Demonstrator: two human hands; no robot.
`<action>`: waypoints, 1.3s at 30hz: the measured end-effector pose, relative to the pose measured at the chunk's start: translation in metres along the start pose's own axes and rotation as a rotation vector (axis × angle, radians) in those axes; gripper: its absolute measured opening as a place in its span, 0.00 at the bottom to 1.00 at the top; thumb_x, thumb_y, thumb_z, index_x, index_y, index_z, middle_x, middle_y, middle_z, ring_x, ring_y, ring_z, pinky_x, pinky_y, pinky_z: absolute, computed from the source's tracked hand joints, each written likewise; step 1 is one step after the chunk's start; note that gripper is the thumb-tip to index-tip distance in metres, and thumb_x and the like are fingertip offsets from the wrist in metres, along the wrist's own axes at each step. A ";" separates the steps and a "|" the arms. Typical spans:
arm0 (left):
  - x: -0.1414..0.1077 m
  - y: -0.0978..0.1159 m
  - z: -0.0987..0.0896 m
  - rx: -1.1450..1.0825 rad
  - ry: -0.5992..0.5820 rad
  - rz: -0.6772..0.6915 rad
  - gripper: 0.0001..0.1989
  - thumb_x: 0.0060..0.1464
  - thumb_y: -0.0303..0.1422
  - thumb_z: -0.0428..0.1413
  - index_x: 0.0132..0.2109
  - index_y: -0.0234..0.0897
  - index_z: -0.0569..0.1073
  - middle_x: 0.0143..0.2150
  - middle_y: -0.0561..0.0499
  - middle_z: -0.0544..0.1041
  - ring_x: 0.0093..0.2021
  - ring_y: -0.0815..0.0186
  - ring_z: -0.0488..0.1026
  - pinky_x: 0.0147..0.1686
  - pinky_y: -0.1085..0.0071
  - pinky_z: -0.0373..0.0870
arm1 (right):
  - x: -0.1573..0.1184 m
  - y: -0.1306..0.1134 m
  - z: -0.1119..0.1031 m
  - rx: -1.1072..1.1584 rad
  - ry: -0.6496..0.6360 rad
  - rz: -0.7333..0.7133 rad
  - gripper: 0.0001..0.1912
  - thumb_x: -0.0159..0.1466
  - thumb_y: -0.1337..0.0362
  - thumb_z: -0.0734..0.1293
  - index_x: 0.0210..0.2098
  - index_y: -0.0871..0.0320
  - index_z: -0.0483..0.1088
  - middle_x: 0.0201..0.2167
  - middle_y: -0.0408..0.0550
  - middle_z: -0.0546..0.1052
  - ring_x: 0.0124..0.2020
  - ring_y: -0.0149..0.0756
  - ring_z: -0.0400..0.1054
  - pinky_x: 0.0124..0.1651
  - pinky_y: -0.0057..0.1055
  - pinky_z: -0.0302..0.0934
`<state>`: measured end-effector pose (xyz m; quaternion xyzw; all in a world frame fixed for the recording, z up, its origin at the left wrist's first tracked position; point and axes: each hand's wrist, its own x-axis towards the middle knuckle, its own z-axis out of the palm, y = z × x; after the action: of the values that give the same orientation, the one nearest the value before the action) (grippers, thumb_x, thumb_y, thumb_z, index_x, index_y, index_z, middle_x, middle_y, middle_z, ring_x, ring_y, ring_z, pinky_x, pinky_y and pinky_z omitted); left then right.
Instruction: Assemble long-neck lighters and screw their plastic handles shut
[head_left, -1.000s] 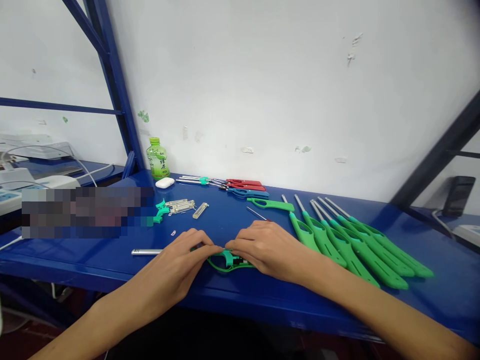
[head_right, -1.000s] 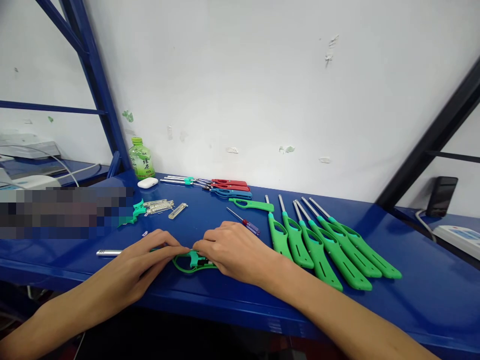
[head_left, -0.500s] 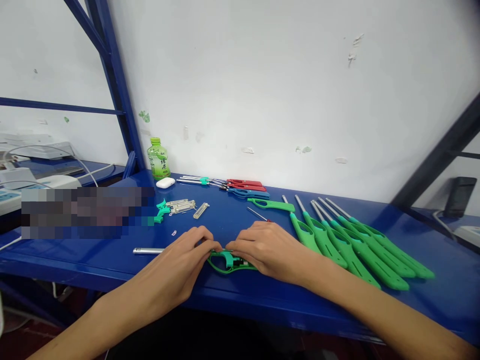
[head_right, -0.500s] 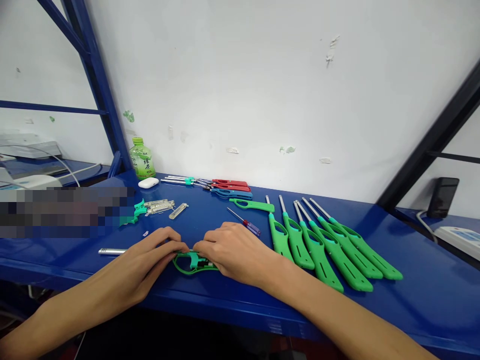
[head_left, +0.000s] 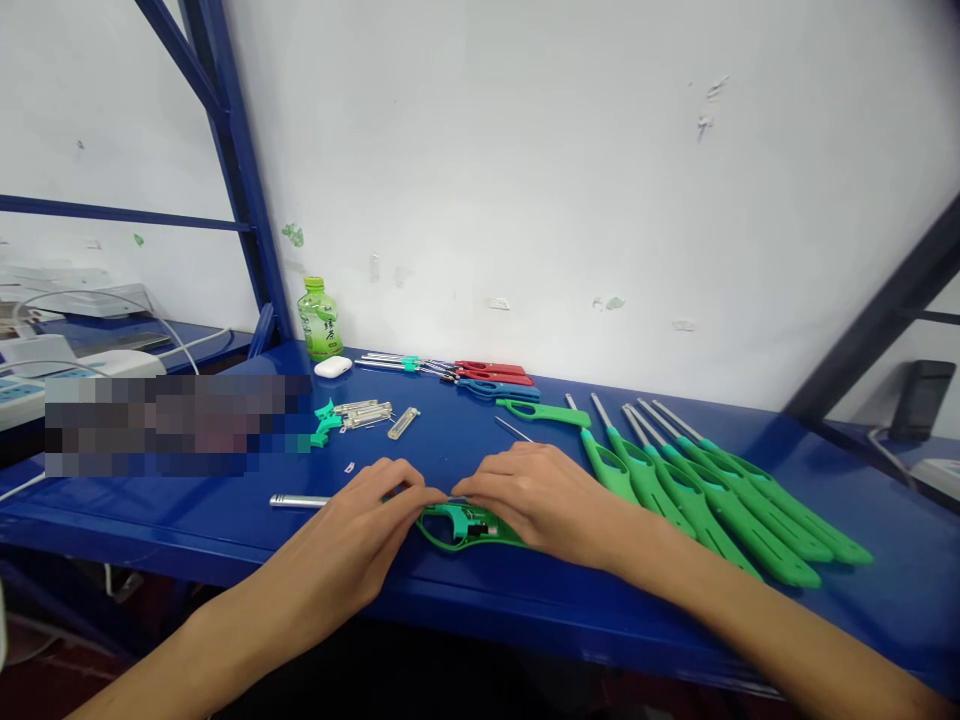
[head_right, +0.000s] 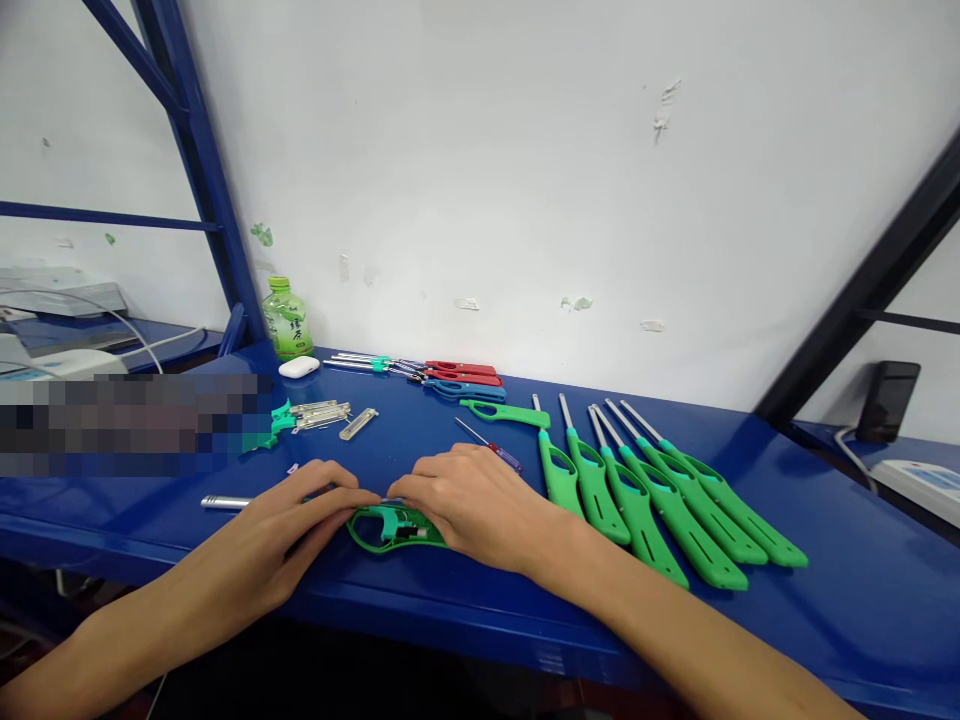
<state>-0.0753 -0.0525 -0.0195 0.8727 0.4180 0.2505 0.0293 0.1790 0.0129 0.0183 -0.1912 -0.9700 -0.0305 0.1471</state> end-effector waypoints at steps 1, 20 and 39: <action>0.000 0.001 0.000 0.003 0.011 -0.004 0.17 0.74 0.26 0.44 0.60 0.48 0.70 0.51 0.50 0.73 0.49 0.62 0.71 0.52 0.63 0.70 | 0.000 -0.001 0.000 -0.013 0.006 0.004 0.12 0.76 0.66 0.62 0.53 0.54 0.76 0.39 0.46 0.82 0.36 0.36 0.74 0.37 0.33 0.54; 0.023 -0.076 -0.059 0.308 0.078 -0.358 0.23 0.67 0.46 0.46 0.48 0.39 0.82 0.48 0.40 0.83 0.50 0.48 0.77 0.50 0.57 0.71 | 0.002 0.013 0.001 -0.127 0.252 0.263 0.13 0.74 0.69 0.61 0.51 0.59 0.76 0.47 0.54 0.80 0.47 0.47 0.73 0.53 0.45 0.61; 0.078 0.018 -0.049 0.152 0.032 -0.385 0.20 0.67 0.50 0.51 0.38 0.41 0.78 0.32 0.51 0.82 0.31 0.60 0.77 0.30 0.66 0.63 | 0.009 0.002 -0.011 0.235 0.318 0.444 0.22 0.77 0.52 0.59 0.38 0.57 0.78 0.32 0.45 0.80 0.34 0.36 0.71 0.40 0.35 0.58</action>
<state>-0.0443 -0.0139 0.0606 0.7724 0.5952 0.2216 0.0040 0.1744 0.0169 0.0311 -0.3734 -0.8660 0.0852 0.3216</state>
